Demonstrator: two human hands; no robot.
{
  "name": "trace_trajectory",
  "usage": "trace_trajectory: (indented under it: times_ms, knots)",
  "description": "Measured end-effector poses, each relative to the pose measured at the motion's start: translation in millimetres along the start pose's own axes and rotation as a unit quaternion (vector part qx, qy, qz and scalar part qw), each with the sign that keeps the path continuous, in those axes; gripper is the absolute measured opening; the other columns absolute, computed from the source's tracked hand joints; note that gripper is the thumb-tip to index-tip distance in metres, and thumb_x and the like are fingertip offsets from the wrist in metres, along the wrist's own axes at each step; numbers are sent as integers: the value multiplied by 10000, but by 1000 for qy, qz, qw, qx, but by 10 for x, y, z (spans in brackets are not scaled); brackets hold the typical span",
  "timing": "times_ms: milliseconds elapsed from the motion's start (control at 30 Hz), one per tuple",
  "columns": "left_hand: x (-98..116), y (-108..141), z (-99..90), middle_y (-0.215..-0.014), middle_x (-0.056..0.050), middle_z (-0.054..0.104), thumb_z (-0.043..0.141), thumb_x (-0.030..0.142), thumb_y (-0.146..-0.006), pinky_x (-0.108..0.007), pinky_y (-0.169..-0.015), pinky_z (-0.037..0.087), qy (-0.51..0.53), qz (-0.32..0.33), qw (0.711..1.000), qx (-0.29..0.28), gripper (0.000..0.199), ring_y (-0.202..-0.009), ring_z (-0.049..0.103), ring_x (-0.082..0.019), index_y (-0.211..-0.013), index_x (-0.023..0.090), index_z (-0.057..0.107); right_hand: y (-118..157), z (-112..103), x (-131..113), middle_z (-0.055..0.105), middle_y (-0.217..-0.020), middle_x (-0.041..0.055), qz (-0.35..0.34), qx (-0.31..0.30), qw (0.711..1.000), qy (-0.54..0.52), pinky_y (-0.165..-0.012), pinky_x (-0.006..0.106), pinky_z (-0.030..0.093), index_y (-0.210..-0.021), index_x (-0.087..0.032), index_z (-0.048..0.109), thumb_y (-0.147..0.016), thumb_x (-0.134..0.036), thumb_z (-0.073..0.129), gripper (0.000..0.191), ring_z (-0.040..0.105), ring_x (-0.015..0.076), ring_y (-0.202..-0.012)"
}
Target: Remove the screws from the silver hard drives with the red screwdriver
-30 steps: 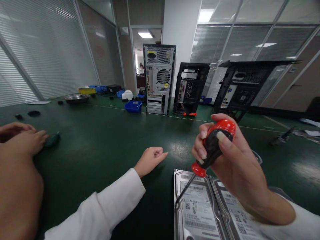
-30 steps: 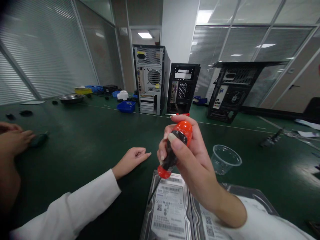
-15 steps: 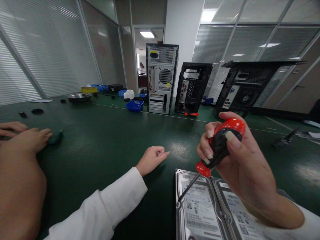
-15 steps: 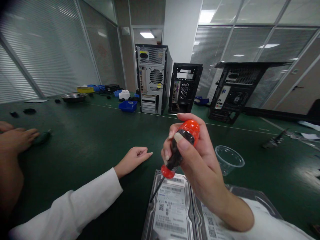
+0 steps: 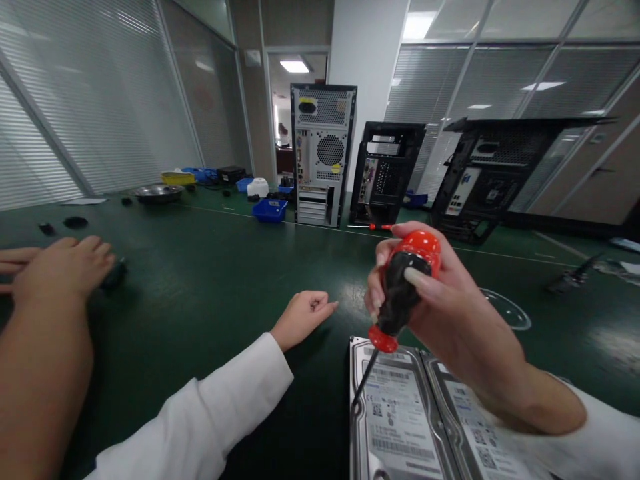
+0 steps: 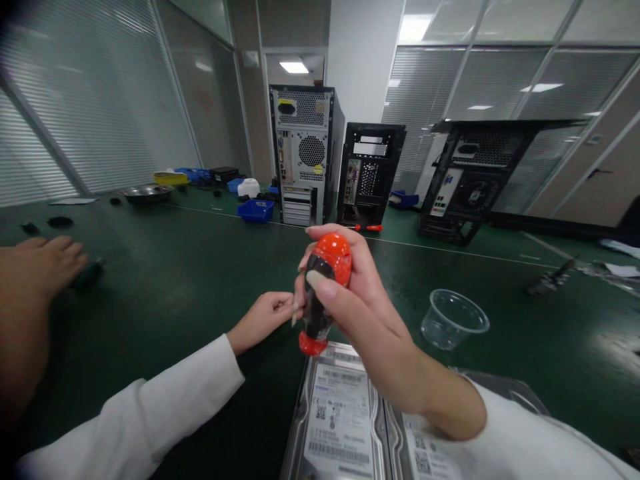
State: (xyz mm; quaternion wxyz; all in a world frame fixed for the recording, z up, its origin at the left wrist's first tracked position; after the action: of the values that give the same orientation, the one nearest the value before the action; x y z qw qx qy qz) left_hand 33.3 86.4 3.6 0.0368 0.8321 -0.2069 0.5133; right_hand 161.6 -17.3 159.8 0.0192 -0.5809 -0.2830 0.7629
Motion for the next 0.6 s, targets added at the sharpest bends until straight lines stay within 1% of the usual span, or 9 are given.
trace_trajectory:
  times_ms: [100,267,333,400,467,500,533,567,600]
  knots:
    - [-16,-5,17,-609,47,309,513,595,-810,-259,-613,226,-2,-5,1000,-9,463,-626,304,-115,-618,205,351,-37,66,-8,612,-1096,-11,-13,-55,998,1,-802,270,568,-1241,-349,587,-984,-253,682,290,636,129,-878]
    - [-8,-4,-16,-613,44,331,513,565,-817,-267,-628,262,-13,-3,1000,10,440,-633,347,-122,-625,206,346,-114,67,-3,643,-875,-70,-22,-70,996,-42,-620,202,533,-1048,-303,534,-867,-86,774,371,592,79,-631]
    - [0,-1,-11,-605,43,327,529,551,-831,-266,-617,263,-6,5,1000,8,445,-626,345,-123,-618,207,342,-112,102,-13,627,-859,-63,-13,-84,995,-59,-601,214,536,-1077,-313,561,-902,-181,758,295,593,86,-619]
    - [0,0,-4,-596,40,325,546,525,-850,-264,-599,257,6,14,1000,7,448,-619,337,-125,-610,211,335,-85,141,-27,622,-905,-28,9,-95,994,-53,-629,254,568,-1197,-340,608,-987,-349,656,216,635,122,-688]
    - [-13,-2,-9,-590,38,327,556,497,-873,-266,-587,254,11,20,1000,14,452,-610,333,-126,-603,213,330,-49,171,-45,629,-971,5,32,-102,994,-16,-677,282,599,-1293,-356,630,-1040,-432,549,276,680,157,-791]
    - [-16,-4,-16,-587,39,328,565,480,-883,-267,-587,258,10,22,1000,19,457,-608,335,-125,-598,212,329,-39,173,-70,633,-991,9,33,-98,995,6,-706,278,606,-1280,-355,651,-1037,-425,565,267,691,159,-830]
    - [-20,-5,-27,-583,40,329,582,466,-887,-269,-589,263,7,23,999,26,466,-603,338,-124,-591,211,328,-37,175,-112,639,-1004,5,23,-92,995,24,-737,268,609,-1209,-341,685,-1010,-389,630,212,695,152,-853]
    - [-25,-5,-44,-579,43,331,606,454,-885,-270,-592,270,3,20,999,36,477,-601,344,-123,-583,209,329,-45,168,-160,646,-999,-3,6,-78,996,37,-768,253,606,-1092,-315,709,-963,-331,712,130,695,140,-863]
    - [-28,-4,-59,-576,44,335,630,442,-878,-272,-597,278,-1,16,999,44,485,-601,351,-123,-576,208,332,-60,156,-206,654,-972,-16,-12,-60,997,42,-781,235,600,-969,-287,702,-906,-258,782,105,687,121,-841]
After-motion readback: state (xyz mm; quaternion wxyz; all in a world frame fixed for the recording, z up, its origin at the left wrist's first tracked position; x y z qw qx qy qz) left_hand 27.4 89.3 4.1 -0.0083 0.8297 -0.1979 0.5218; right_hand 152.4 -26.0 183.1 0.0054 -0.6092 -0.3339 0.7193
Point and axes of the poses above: each hand's wrist, its own y-axis away from the middle knuckle, its own z-axis out of the palm, x = y × z, the point moved 9 cm from there along -y, towards the middle knuckle
